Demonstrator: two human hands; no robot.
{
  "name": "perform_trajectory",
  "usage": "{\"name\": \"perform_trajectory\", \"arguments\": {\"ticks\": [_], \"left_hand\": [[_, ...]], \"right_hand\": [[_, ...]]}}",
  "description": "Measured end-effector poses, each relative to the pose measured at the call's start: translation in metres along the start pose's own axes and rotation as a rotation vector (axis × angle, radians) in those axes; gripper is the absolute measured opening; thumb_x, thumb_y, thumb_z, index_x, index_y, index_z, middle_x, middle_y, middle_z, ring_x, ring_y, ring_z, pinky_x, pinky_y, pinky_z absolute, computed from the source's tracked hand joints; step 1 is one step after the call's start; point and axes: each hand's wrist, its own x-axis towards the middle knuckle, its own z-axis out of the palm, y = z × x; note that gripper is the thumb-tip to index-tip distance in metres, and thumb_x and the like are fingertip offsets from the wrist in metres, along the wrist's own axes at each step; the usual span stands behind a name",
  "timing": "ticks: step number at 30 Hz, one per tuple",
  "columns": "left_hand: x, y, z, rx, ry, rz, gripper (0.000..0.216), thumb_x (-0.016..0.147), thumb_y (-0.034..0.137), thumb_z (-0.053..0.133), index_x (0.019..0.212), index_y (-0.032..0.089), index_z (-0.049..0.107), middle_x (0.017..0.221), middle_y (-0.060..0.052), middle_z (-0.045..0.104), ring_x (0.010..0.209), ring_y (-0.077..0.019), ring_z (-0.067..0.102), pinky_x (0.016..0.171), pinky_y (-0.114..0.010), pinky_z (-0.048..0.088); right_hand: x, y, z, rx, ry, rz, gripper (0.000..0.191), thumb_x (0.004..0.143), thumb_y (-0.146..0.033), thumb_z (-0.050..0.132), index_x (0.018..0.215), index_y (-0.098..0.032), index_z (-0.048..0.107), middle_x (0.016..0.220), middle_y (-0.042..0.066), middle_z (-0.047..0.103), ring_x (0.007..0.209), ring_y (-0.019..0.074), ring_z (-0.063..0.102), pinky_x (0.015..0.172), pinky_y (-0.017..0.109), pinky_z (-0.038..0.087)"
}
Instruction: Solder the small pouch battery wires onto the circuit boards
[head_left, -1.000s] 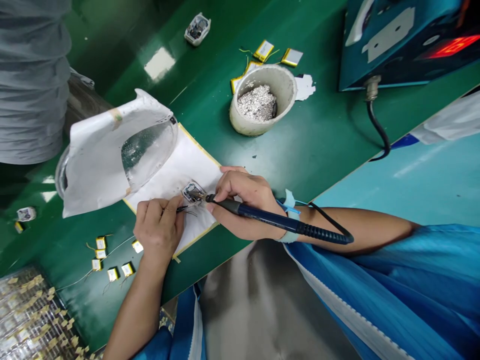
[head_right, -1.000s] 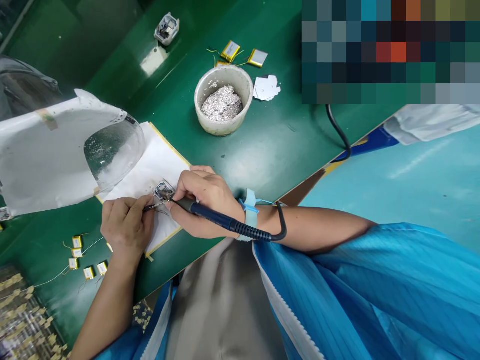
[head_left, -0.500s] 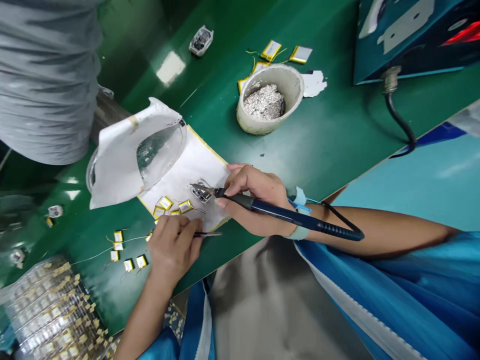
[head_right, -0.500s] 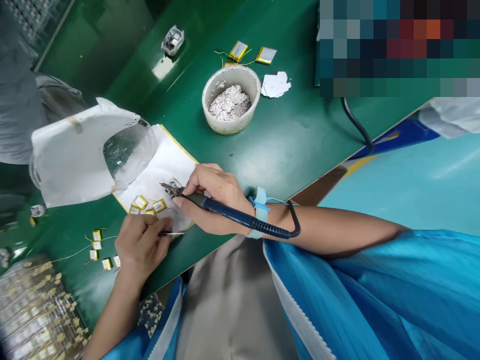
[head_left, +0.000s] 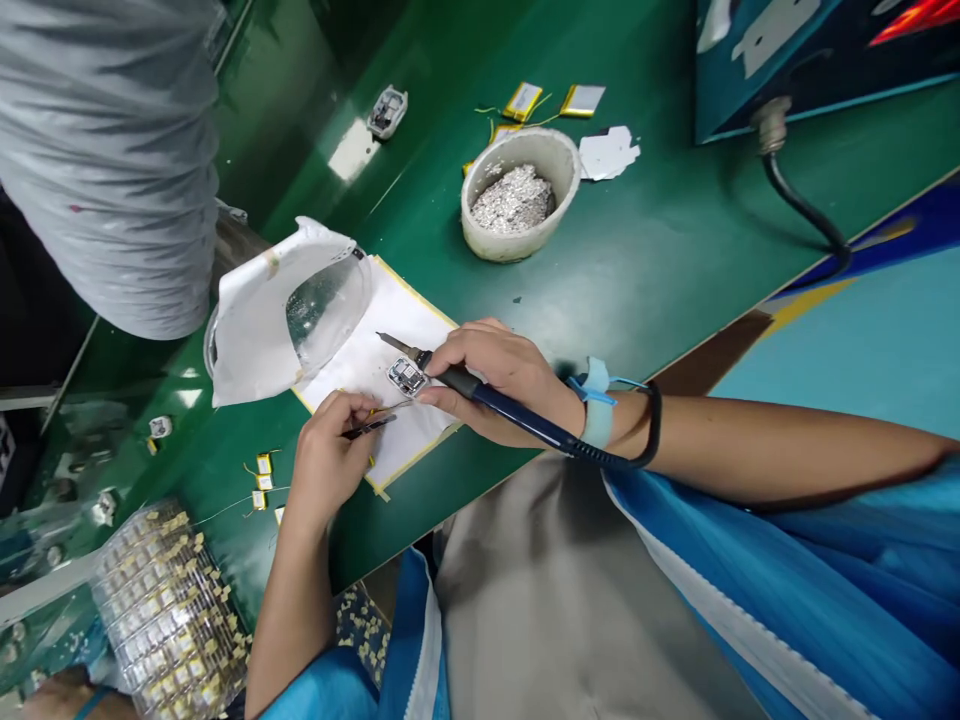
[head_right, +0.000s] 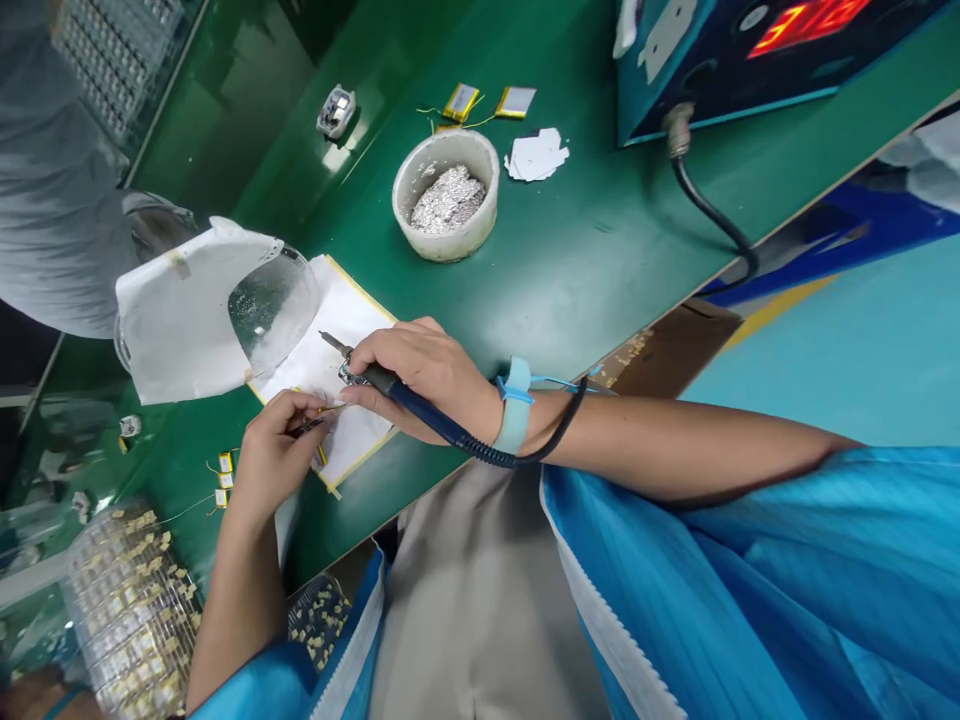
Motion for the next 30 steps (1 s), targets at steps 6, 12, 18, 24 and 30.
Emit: {"name": "perform_trajectory", "arguments": {"ticks": [6,12,18,24,30], "left_hand": [[0.001,-0.003,0.009,-0.096,0.197,-0.168,0.022,0.096,0.04,0.079,0.107,0.02,0.078,0.096,-0.005,0.08,0.081,-0.0167,0.074,0.075,-0.03,0.061],[0.01,0.005,0.005,0.059,0.41,0.236,0.018,0.108,0.033,0.066,0.11,0.021,0.079,0.099,-0.005,0.072,0.093,-0.0171,0.07,0.083,-0.031,0.057],[0.021,-0.014,0.019,0.039,0.536,0.433,0.022,0.111,0.029,0.062,0.126,0.021,0.076,0.112,-0.009,0.077,0.111,-0.0218,0.074,0.099,-0.041,0.06],[0.015,-0.017,0.034,-0.03,0.567,0.389,0.02,0.098,0.019,0.082,0.115,0.021,0.073,0.104,-0.006,0.082,0.097,-0.0215,0.083,0.088,-0.039,0.069],[0.022,-0.01,0.043,-0.142,0.467,0.497,0.026,0.095,0.01,0.081,0.117,0.023,0.072,0.1,-0.004,0.083,0.097,-0.0205,0.083,0.084,-0.037,0.069]], "right_hand": [[0.003,-0.004,-0.001,0.035,0.044,0.048,0.023,0.107,-0.047,0.075,0.103,-0.027,0.065,0.093,-0.001,0.082,0.082,0.0186,0.076,0.086,0.035,0.052],[0.004,-0.009,-0.004,0.024,0.042,0.152,0.023,0.108,-0.046,0.072,0.102,-0.025,0.066,0.092,0.0,0.081,0.083,0.0183,0.076,0.082,0.031,0.055],[0.002,-0.011,-0.002,0.037,0.073,0.204,0.02,0.099,-0.037,0.081,0.098,-0.025,0.065,0.09,0.0,0.08,0.082,0.0188,0.076,0.082,0.032,0.056],[0.003,-0.014,-0.002,0.1,0.116,0.203,0.021,0.091,-0.02,0.076,0.087,-0.026,0.057,0.08,-0.002,0.073,0.073,0.0174,0.07,0.081,0.036,0.057],[0.002,-0.013,-0.002,0.067,0.103,0.165,0.022,0.089,-0.017,0.076,0.085,-0.026,0.057,0.075,-0.004,0.068,0.067,0.0156,0.065,0.083,0.037,0.058]]}}
